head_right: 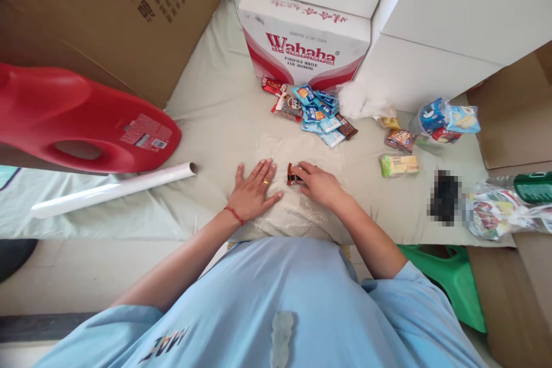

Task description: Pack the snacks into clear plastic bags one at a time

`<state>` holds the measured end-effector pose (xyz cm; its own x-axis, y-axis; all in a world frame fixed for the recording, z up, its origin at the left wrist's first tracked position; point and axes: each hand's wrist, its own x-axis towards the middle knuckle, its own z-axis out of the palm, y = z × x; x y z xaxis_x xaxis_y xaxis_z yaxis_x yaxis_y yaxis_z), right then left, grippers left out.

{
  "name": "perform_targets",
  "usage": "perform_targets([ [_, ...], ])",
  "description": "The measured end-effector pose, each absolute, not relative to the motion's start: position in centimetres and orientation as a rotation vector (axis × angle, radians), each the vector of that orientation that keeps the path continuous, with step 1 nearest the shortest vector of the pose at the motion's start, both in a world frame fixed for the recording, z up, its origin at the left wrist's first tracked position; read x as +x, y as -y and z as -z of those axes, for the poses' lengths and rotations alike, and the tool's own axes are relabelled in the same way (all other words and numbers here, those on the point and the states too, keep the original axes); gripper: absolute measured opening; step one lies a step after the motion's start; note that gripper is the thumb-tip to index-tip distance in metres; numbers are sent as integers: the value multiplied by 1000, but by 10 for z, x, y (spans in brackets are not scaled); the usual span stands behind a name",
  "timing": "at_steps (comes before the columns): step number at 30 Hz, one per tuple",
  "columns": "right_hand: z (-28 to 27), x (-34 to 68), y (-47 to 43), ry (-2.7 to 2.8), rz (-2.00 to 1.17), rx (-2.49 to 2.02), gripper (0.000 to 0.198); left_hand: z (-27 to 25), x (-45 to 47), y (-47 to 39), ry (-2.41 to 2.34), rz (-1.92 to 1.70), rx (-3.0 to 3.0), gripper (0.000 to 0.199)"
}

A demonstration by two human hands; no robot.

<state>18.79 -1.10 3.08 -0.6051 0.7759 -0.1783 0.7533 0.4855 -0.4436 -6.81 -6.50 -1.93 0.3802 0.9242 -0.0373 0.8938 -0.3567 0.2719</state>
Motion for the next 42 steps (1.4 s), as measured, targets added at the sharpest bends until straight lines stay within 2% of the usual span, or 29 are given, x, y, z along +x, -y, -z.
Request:
perform_targets([
  [3,-25,193,15,2588,-747,-1441,51,19,-68,65,-1616,-173,2393,82],
  [7,-34,196,7,2495,-764,-1310,48,19,-68,65,-1614,-169,2396,86],
  [12,-36,176,2,2684,-816,-1233,48,19,-70,66,-1613,-186,2397,86],
  [16,-40,164,-13,2743,-875,-1228,35,20,-70,66,-1602,-183,2394,85],
  [24,-40,161,-126,2383,-328,-1530,45,19,-69,65,-1615,-178,2386,82],
  [28,-32,147,-156,2541,-310,-1431,51,20,-70,66,-1617,-192,2393,82],
  [34,-51,94,-182,2695,-178,-1517,31,21,-71,67,-1617,-225,2403,81],
  [42,-31,24,-247,2572,-204,-1733,39,22,-72,66,-1629,-218,2412,79],
])
